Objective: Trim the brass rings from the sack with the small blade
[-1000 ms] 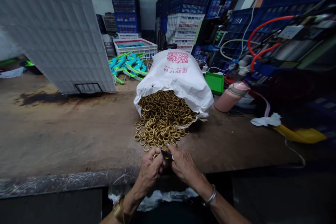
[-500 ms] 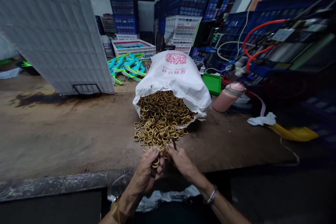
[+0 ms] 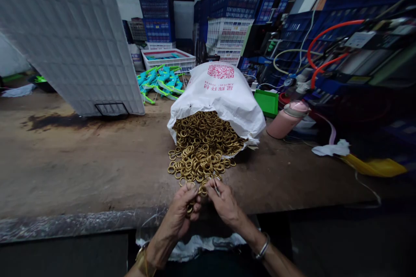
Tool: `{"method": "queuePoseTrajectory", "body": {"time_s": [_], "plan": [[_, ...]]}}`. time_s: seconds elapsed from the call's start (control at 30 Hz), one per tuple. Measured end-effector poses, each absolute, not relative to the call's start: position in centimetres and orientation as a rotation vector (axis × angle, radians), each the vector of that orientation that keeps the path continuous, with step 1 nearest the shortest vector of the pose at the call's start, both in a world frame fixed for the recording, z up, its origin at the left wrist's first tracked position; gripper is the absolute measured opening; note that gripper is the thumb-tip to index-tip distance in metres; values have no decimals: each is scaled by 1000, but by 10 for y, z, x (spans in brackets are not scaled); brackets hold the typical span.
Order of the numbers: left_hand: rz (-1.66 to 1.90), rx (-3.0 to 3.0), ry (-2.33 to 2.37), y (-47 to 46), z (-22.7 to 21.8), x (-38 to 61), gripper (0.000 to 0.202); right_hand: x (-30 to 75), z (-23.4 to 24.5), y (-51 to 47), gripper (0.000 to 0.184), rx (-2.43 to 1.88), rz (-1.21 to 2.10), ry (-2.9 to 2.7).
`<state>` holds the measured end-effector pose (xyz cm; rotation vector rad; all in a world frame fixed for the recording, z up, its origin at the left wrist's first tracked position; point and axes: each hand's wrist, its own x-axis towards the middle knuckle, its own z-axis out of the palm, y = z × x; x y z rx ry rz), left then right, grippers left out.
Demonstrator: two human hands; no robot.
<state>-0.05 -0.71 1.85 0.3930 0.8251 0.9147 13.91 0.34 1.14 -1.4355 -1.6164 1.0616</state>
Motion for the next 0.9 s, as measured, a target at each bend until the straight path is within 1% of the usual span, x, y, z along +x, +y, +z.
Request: {"method": "queuePoseTrajectory", "body": {"time_s": [0.13,0.3,0.37,0.5,0.63,0.77,0.9], "plan": [[892,459,841,-8,15,0,31,142,7,2,16,-1438,888,-1807],[891,558,920,-10,12,4,32,142,8,2,10,-1422,817,-1863],[902,598,946,-11,10,4,32,141,12,2,13,-1435,835,-1840],[923,707,1046,-11,7,6,31,139,22,4,24,-1467,961,-1747],[1015,1013,1146,-11,11,7,26,137,25,4,31,-1444,1077,-1736],[1129,1324,1139,-13,15,7,19,136,22,6,31,-1449,1140,-1667],[1102,1275,1105,-12,13,7,19,136,16,9,30,-1440,1178,-1591]]}}
